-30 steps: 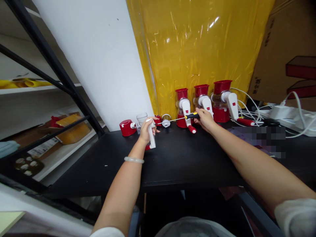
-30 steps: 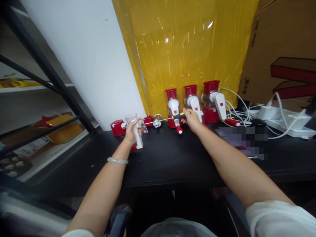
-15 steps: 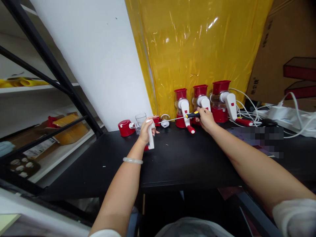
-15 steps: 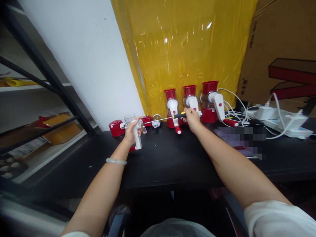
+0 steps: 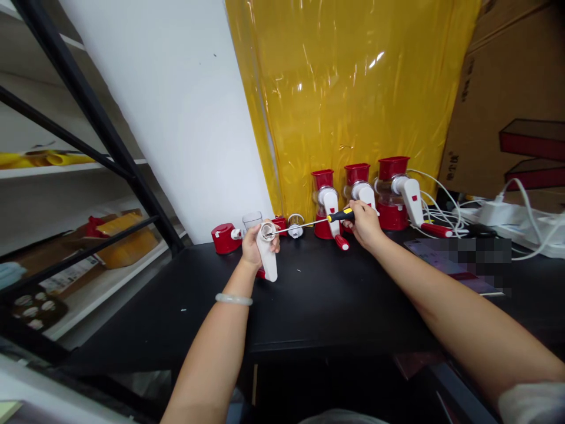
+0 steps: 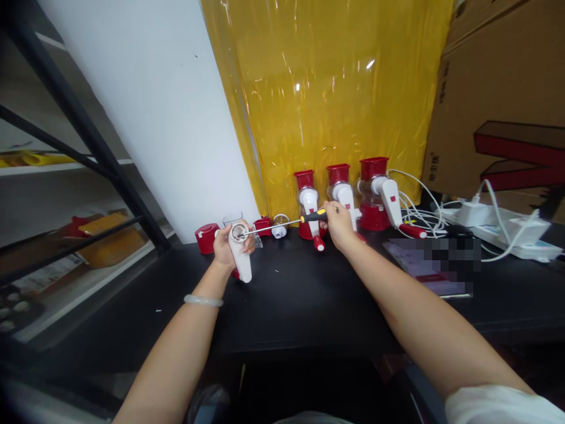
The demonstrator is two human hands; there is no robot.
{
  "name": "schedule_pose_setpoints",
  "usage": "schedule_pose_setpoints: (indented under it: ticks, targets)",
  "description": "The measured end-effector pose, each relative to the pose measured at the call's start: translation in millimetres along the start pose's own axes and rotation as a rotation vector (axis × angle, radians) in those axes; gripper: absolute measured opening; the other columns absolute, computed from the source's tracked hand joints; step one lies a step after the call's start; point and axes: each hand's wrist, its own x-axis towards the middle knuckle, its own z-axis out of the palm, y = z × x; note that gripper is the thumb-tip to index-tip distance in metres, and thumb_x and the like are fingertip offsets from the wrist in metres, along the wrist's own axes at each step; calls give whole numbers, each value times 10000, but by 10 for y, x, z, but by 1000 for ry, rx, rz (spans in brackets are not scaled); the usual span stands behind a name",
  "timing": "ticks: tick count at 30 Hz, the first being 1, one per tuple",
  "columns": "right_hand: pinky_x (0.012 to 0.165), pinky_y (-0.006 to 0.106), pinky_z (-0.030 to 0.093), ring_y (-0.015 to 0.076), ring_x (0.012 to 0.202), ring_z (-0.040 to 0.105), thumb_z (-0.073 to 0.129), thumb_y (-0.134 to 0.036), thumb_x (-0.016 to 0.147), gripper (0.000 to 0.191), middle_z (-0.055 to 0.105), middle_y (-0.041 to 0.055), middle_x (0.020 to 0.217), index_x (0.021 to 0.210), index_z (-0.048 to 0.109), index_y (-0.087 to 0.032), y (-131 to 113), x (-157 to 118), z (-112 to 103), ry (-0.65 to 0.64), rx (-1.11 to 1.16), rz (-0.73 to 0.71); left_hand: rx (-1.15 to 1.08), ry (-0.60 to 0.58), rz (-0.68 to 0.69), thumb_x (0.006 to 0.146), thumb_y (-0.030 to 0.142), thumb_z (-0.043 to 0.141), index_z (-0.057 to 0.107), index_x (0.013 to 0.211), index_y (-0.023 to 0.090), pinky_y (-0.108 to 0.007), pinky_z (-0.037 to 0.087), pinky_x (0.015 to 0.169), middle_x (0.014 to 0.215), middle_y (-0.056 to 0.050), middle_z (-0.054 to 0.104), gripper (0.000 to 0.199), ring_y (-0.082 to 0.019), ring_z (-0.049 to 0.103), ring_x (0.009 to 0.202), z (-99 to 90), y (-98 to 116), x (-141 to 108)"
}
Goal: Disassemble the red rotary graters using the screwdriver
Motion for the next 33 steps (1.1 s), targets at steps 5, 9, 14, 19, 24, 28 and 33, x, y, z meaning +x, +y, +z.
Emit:
schedule_pose_setpoints:
  ticks: [5, 9, 14, 19, 24, 28, 33]
  targets:
    - [361, 213, 353, 87, 394, 462, 727, -500, 820, 333, 519, -48, 533, 718, 573, -222, -27, -47, 33, -16, -49, -71, -14, -32, -25, 748, 576, 674, 678, 819, 134, -239, 410, 396, 529, -4, 567, 448, -110, 471, 392, 3, 10, -14]
    - [356, 218, 345, 90, 385, 453, 723, -527, 803, 347, 520, -51, 526, 730, 571, -224, -43, -68, 43, -11, -85, -81, -11, -36, -30, 744, 579, 683, 686, 816, 130, -248, 431, 406, 529, -7, 574, 455, -115, 487, 397, -12, 1, -12]
    - [360, 225, 345, 106, 384, 460, 709, -503, 786, 312, 538, -38, 493, 722, 602, -218, -73, -79, 46, 25, -121, -92, 3, 6, 21, 775, 572, 652, 679, 822, 134, -249, 443, 418, 522, -6, 578, 442, -116, 498, 394, -55, -10, -8]
    - [372, 236, 358, 112, 382, 457, 711, -521, 781, 327, 556, -31, 485, 714, 598, -221, -109, -96, 58, 37, -119, -109, 59, 73, 103, 770, 578, 666, 681, 834, 145, -250, 469, 434, 534, -1, 598, 437, -118, 526, 408, -50, -10, -5]
    - [377, 233, 368, 107, 379, 475, 714, -529, 772, 339, 563, -32, 492, 706, 605, -214, -127, -118, 65, 49, -128, -104, 133, 162, 271, 794, 574, 667, 681, 862, 170, -269, 502, 459, 546, 26, 595, 410, -123, 549, 410, -35, -31, 17]
    - [378, 229, 370, 110, 382, 489, 704, -516, 788, 325, 557, -36, 487, 721, 610, -212, -101, -94, 45, 51, -137, -112, 249, 232, 422, 866, 551, 646, 666, 917, 196, -289, 505, 469, 626, 25, 606, 360, -132, 564, 435, -37, -70, 37]
    - [387, 223, 368, 108, 395, 495, 681, -497, 825, 307, 559, -33, 496, 737, 613, -210, -49, -48, 0, 51, -146, -107, 406, 315, 629, 930, 546, 588, 659, 1022, 188, -264, 466, 506, 754, -17, 616, 376, -134, 574, 560, -17, -136, 21]
